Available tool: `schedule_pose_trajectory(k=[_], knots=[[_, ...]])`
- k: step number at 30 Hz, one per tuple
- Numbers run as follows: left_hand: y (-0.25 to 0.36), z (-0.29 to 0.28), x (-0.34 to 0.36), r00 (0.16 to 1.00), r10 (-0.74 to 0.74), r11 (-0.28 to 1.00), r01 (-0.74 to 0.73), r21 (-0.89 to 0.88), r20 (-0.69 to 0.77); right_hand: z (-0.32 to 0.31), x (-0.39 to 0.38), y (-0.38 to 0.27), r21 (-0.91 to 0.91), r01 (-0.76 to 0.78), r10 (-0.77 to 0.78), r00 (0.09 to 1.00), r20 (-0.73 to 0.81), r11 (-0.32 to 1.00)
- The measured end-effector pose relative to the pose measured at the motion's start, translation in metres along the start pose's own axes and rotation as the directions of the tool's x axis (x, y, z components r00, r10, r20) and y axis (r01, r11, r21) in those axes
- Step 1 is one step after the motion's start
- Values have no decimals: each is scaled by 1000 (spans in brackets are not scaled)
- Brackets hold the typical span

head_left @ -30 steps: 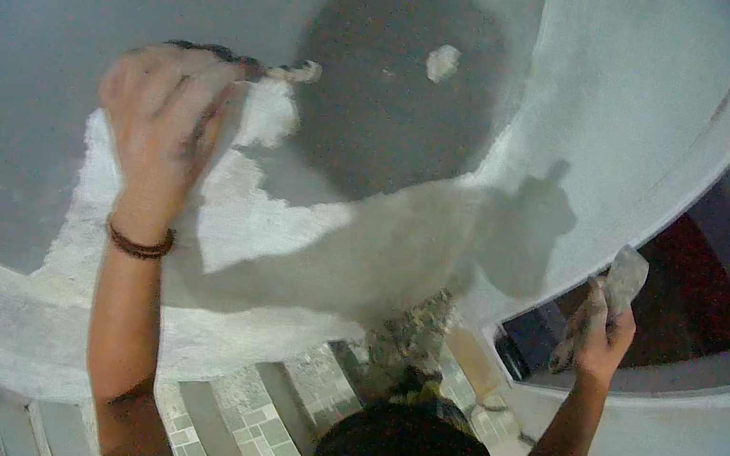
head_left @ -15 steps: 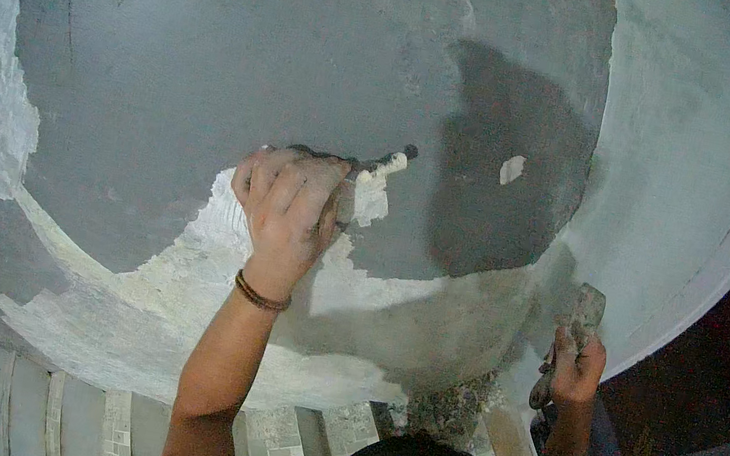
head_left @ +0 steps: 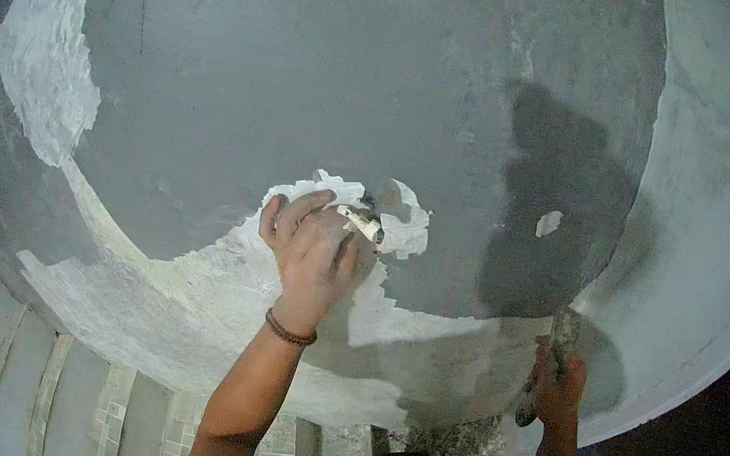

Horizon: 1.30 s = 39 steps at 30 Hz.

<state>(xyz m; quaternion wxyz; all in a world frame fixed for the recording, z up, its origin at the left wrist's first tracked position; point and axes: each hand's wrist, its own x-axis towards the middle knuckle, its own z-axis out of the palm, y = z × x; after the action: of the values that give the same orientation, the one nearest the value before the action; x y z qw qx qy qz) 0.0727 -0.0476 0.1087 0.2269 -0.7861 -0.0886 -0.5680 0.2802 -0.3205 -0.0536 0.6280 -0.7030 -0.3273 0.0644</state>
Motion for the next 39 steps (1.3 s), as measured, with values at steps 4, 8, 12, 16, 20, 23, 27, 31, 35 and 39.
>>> schedule_pose_trajectory(k=[4,8,12,16,20,23,27,31,35,39], knots=[[3,-9,4,999,-34,999,34,3,25,16,6,-12,136,-68,55,994,91,988],[19,-8,11,997,-68,997,69,-40,22,30,7,-20,77,-171,160,978,136,982],[31,2,20,995,-96,995,96,24,1,41,6,-23,86,-129,115,982,152,988],[27,2,24,998,-66,998,66,17,9,41,0,-24,132,-147,126,980,157,980],[16,-3,25,995,-76,993,70,-95,-59,37,-3,-25,143,-146,118,975,187,979],[12,-7,20,988,-139,982,130,-134,-62,35,-7,-26,95,-115,97,980,175,989],[8,-14,7,976,-217,950,203,-235,-32,35,-13,-28,153,-107,81,982,168,982],[9,-25,-7,965,-259,948,263,-180,46,37,-13,-29,162,-114,83,979,187,980],[13,-42,-15,899,-311,937,343,-56,308,41,-13,-31,148,-148,115,971,212,978],[15,-66,-13,811,-347,919,395,-3,471,49,-14,-38,166,-166,122,961,249,972]])
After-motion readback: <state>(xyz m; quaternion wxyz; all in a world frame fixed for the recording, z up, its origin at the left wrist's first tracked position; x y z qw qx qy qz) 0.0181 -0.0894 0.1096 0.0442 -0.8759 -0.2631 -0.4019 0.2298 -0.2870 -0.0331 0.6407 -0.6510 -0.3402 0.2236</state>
